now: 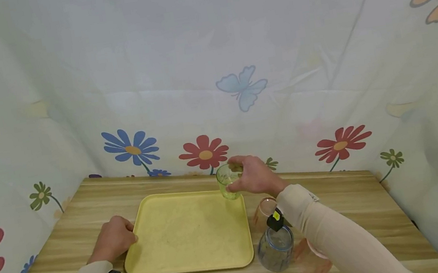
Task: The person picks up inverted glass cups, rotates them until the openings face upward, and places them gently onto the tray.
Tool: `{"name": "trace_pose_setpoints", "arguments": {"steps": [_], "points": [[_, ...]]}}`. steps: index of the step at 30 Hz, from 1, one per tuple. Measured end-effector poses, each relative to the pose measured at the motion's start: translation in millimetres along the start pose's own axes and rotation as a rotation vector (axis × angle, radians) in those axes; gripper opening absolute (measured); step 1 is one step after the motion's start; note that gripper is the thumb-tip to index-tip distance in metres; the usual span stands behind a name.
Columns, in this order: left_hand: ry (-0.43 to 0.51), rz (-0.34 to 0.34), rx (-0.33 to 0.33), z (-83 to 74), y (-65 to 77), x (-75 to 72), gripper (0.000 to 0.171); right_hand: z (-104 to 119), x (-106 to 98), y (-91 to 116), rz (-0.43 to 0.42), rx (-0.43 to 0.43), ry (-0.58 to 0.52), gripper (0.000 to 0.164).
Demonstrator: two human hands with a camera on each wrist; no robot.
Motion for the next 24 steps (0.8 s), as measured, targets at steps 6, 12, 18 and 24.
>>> {"name": "trace_pose_setpoints", "arguments": {"steps": [6,12,18,24], "points": [[-0.002,-0.001,0.0,-1.2,0.0,-0.9,0.019,-4,6,-3,-0.005,-0.006,0.014,0.077],[-0.008,-0.004,-0.002,-2.1,-0.8,-1.6,0.019,-8,12,-6,0.02,0.023,0.038,0.078],[-0.008,-0.002,0.001,-1.6,-0.5,-0.6,0.019,-9,15,-8,0.053,0.034,0.1,0.078],[-0.001,0.0,-0.006,-1.9,0.4,-0.4,0.02,-11,19,-10,0.083,0.036,0.155,0.076]]}}
Point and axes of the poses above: each hand's wrist, its own y-axis away from the middle knuckle, its own x-axis out of the palm, z = x × y, the point moved 4 cm from there along -y, towards the middle knuckle, and after that the axes turned 12 degrees about x, right-handed, at the moved point
